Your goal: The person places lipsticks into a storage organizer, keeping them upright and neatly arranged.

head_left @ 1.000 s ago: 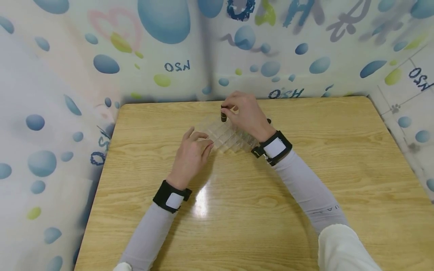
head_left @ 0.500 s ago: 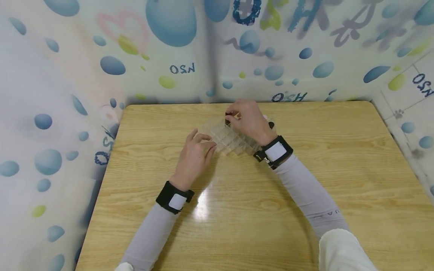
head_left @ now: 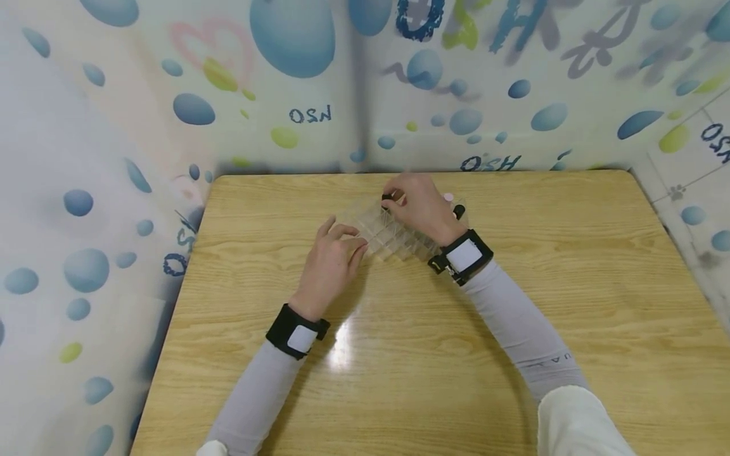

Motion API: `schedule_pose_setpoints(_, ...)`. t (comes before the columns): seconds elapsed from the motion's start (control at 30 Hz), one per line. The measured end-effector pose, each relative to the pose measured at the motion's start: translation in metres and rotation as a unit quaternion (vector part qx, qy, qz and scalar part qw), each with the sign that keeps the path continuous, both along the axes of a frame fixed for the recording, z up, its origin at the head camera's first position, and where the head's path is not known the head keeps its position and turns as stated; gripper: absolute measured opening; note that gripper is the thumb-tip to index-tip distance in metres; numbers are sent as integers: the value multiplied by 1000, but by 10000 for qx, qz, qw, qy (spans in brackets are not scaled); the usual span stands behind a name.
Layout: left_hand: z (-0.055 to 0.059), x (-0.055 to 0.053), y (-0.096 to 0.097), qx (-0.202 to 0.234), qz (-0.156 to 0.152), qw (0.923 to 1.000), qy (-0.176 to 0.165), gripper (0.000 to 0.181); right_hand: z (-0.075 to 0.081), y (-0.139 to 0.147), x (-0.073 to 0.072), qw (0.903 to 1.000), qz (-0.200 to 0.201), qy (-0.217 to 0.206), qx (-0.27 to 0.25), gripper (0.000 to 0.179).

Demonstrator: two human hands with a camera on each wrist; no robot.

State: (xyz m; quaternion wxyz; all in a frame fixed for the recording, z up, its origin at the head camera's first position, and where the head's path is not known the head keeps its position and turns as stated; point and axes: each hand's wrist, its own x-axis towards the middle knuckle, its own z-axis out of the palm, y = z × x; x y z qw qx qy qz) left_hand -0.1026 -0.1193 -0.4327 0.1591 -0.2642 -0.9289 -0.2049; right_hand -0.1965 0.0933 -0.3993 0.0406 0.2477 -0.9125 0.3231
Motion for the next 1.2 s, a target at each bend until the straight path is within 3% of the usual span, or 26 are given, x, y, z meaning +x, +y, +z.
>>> schedule_pose_setpoints(0.73, 2, 1, 2, 55, -1, 10000, -37, 16, -2, 0, 1, 9999, 26, 8, 123, 17)
schedule_pose_setpoints(1.2, 1, -2, 3, 64, 16, 10000, -46, 16, 7, 5, 4, 9998, 115, 120, 109, 15)
